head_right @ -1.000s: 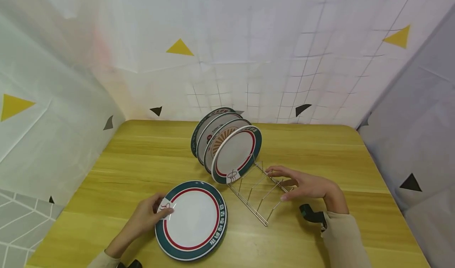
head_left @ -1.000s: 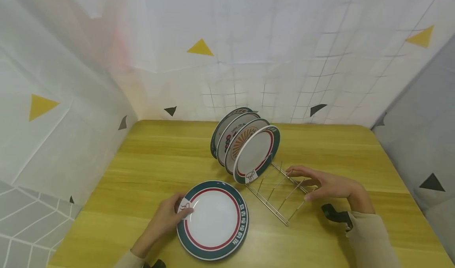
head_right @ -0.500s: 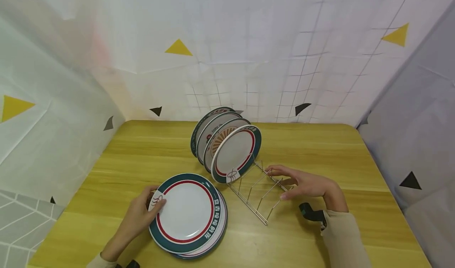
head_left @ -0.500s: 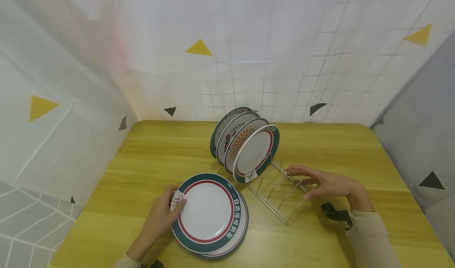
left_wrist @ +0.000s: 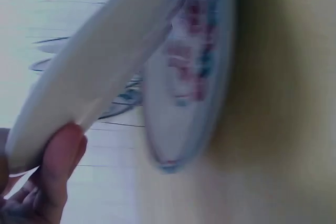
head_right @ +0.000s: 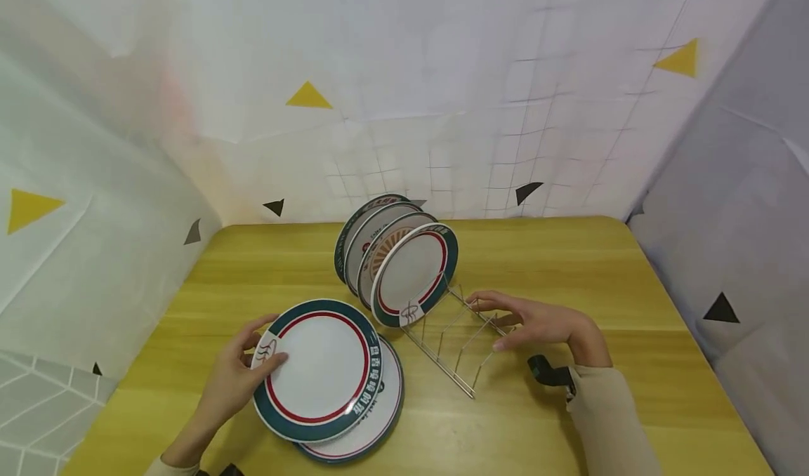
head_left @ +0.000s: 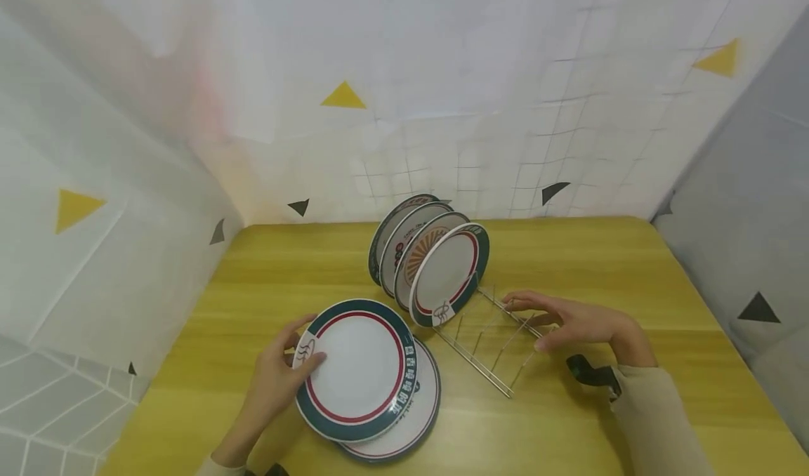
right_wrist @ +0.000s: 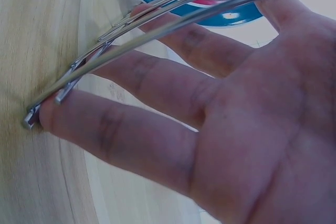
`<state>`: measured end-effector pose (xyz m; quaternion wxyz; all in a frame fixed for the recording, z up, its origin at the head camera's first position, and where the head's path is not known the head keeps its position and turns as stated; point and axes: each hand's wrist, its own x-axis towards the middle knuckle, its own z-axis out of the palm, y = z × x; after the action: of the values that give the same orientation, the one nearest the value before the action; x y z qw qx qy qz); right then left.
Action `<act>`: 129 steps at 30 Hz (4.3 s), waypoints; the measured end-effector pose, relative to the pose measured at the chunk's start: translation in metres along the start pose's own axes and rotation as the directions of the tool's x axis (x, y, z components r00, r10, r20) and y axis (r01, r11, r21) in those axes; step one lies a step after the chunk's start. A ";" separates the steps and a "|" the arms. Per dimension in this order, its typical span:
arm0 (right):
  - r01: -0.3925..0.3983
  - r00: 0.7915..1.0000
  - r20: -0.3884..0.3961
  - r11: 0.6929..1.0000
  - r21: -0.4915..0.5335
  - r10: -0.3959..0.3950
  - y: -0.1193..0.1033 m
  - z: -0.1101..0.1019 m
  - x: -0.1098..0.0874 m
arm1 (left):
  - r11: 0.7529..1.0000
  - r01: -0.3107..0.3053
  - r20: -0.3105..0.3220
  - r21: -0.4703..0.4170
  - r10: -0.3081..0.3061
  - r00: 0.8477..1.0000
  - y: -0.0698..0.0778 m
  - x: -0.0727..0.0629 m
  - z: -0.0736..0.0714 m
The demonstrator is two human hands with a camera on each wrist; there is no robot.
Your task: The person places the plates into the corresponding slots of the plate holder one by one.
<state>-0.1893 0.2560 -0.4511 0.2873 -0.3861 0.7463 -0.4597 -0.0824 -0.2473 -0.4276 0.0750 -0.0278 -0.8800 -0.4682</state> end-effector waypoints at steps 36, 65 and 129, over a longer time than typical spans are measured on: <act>0.026 1.000 -0.004 0.998 0.059 -0.026 0.001 0.004 0.020 | 0.570 -0.735 -0.091 0.369 0.809 0.581 0.176 0.106 0.091; 0.036 0.999 -0.017 0.999 -0.013 -0.036 -0.006 0.004 0.018 | 0.502 -0.610 0.079 0.613 0.729 0.680 0.133 0.086 0.141; 0.048 0.999 0.001 0.999 -0.023 -0.048 -0.002 0.005 0.019 | 0.965 0.168 0.221 0.199 -0.211 0.952 -0.045 -0.022 0.023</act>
<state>-0.1946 0.2372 -0.4524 0.2718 -0.4073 0.7421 -0.4578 -0.0685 -0.2535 -0.4806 -0.0753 0.0076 -0.9195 -0.3859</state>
